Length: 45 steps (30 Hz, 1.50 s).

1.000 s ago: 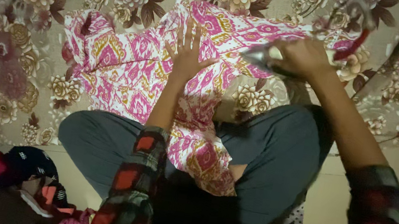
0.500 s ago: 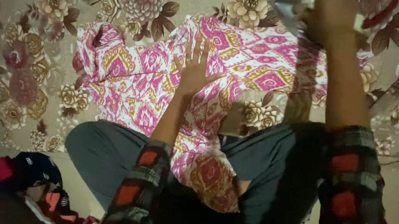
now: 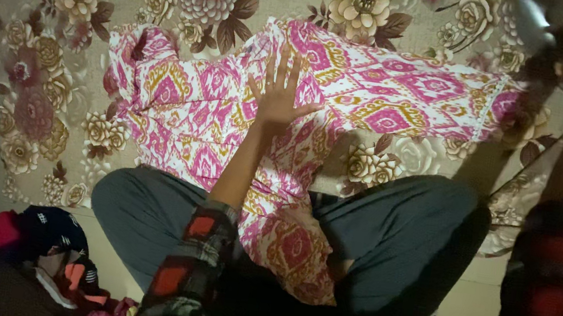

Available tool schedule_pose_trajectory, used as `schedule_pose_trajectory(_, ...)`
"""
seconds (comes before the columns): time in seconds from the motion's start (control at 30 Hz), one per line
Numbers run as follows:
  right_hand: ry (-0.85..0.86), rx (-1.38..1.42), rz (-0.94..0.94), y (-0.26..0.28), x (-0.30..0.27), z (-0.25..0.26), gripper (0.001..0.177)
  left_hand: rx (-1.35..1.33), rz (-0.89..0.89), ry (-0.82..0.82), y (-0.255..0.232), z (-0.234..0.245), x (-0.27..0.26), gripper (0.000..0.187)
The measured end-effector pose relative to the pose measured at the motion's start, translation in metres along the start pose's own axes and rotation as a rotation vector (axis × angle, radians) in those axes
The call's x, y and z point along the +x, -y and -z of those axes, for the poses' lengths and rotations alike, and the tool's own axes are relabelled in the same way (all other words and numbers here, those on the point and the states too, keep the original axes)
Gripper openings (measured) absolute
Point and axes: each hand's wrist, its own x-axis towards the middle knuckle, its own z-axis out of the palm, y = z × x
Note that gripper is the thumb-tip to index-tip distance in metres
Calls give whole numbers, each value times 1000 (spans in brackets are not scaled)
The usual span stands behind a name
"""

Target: The person sits cross-legged on a floral-patterned floor and irons a pink and white patterned cloth. They repeatedly smooth and press the fabric with an iron, adjusting the cloth's position several times.

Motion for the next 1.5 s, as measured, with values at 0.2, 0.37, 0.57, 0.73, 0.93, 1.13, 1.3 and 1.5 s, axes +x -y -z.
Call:
schedule_pose_trajectory(0.2,-2,-20,-54,-48,-51,5,51,-9,-21,4,3,1,0,126)
schedule_pose_trajectory(0.37,-47,7,-27,-46,-93,-1,52,-5,-27,-20,5,-3,5,126)
schedule_pose_trajectory(0.57,-46,119,86,61,-118,-36,71,26,11,-196,-24,-17,-14,109)
schedule_pose_trajectory(0.73,-46,-79,-7,113,-130,-27,36,-15,-203,262,-69,-19,-128,90)
schedule_pose_trajectory(0.93,-83,89,-87,169,-146,38,33,27,-273,37,-8,-52,-149,51)
schedule_pose_trajectory(1.13,-139,347,-18,194,-170,58,43,180,109,-26,50,40,-158,23)
schedule_pose_trajectory(1.3,-235,385,164,228,-169,73,47,-54,-35,237,37,128,-204,39)
schedule_pose_trajectory(1.5,-195,402,405,293,-203,179,43,-320,-496,-250,-36,181,-205,85)
